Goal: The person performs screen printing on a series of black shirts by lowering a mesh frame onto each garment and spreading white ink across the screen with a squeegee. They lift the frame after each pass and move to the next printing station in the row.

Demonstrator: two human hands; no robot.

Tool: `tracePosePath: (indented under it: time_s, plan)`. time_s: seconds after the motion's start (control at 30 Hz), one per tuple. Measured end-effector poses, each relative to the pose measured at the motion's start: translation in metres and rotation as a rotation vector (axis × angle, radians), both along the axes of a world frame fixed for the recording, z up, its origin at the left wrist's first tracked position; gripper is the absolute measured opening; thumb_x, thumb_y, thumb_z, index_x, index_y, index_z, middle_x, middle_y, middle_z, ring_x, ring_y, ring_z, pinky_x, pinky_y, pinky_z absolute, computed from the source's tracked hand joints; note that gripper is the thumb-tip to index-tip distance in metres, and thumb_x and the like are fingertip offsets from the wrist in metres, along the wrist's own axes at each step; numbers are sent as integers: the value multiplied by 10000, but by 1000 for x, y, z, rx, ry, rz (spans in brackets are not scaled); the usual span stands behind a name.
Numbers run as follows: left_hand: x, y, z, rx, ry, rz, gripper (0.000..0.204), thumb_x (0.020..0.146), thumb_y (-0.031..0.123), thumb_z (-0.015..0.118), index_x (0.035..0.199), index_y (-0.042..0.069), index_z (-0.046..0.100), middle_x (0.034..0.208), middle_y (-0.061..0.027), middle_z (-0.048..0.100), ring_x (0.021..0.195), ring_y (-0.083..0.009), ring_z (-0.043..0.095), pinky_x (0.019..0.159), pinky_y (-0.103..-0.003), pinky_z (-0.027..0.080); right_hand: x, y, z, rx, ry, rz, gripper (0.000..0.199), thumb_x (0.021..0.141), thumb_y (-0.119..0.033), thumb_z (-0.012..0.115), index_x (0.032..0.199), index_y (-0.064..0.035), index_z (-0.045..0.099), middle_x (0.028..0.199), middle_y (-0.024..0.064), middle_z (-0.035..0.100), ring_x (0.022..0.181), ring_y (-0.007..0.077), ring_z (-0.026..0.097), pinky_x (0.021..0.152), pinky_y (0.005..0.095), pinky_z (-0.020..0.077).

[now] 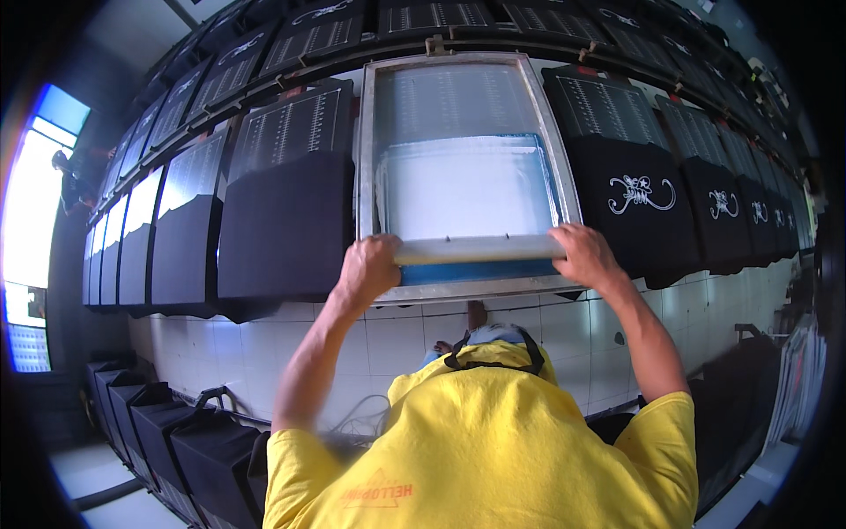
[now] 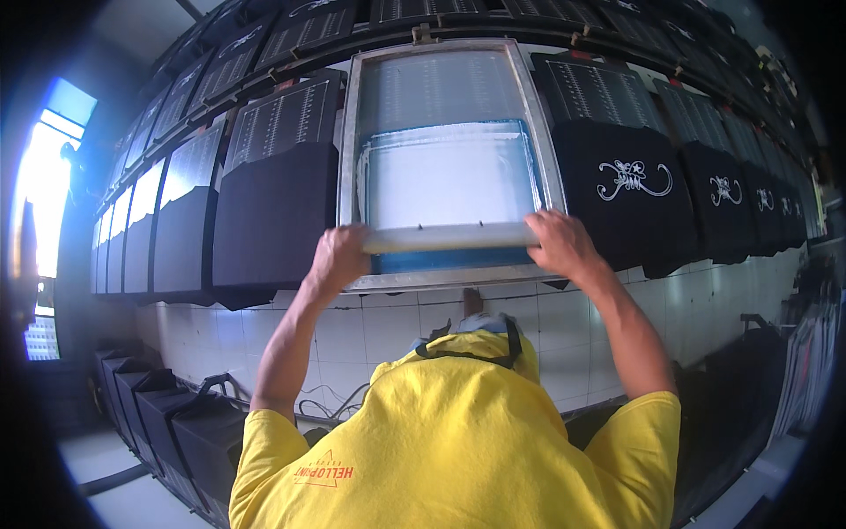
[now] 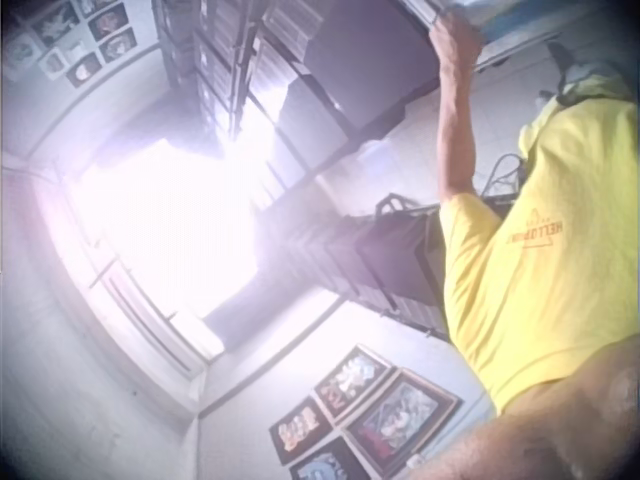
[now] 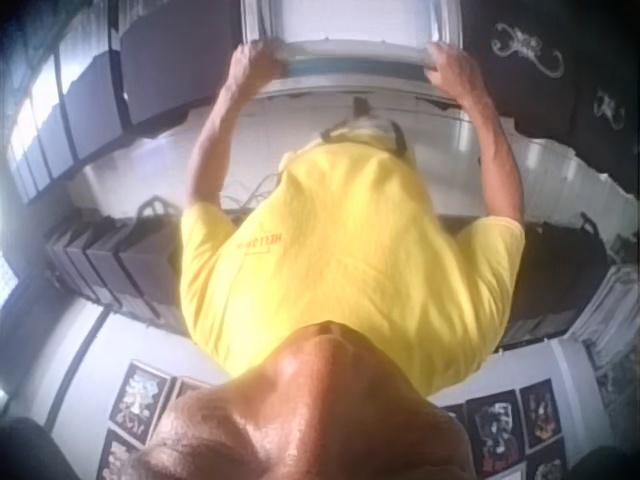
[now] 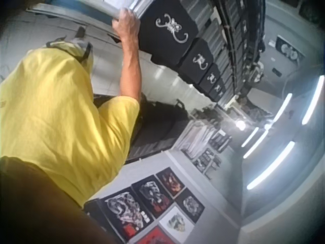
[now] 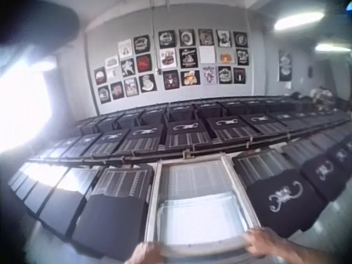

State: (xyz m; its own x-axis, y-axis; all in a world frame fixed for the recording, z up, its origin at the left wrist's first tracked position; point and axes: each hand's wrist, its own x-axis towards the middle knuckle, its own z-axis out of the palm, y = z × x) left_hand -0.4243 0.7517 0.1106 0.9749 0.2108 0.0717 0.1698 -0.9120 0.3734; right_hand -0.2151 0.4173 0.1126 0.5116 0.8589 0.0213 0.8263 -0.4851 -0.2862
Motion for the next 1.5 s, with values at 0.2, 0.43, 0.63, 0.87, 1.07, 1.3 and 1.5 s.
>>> tracePosePath:
  time_s: [0.2,0.43,0.63,0.87,1.07,1.3,1.5]
  plan:
    - [-30,-22,-43,92,-61,4,342,676,-19,638,1016,8,667,1109,-153,695,1037,-329,689,842,-387,590,-24,-16,-32,97,-69,4,396,689,-18,704,1078,-23,626,1066,126,664,1016,320,647,858,427,559]
    - [2,9,-60,149,-109,-48,397,666,-6,676,1063,22,673,1163,-113,694,1093,-286,683,884,-372,580,12,9,-52,190,-141,-10,318,663,64,647,971,-14,635,1049,111,671,994,300,655,851,406,564]
    - [81,58,-50,147,-122,-70,395,673,-12,687,1065,36,662,986,-104,689,952,-292,713,754,-369,614,89,55,-56,183,-143,-41,261,677,20,661,928,-44,635,976,92,686,921,308,675,777,419,573]
    - [146,95,-38,121,-41,-38,243,703,-29,667,938,26,694,979,-133,697,866,-336,711,772,-411,603,158,99,-44,143,-151,-20,166,698,-26,680,857,-45,634,860,115,680,842,338,677,749,448,566]
    - [152,96,-28,66,-48,25,222,726,-44,634,933,8,698,924,-175,708,829,-382,705,779,-439,593,157,101,-35,160,-180,-26,136,715,-23,672,847,-41,644,849,114,676,843,333,677,761,452,566]
    - [85,58,-9,84,-99,14,234,718,-46,635,941,5,687,951,-166,707,859,-357,714,767,-428,608,91,58,-25,205,-202,-26,293,696,-11,677,987,-49,665,956,91,682,951,300,669,791,422,568]
    - [8,-2,-21,83,-33,23,344,682,-51,642,1019,16,646,1077,-151,694,1010,-336,697,790,-414,611,13,4,-37,229,-158,-35,378,653,36,670,1024,-31,655,1036,84,692,967,288,662,804,409,571]
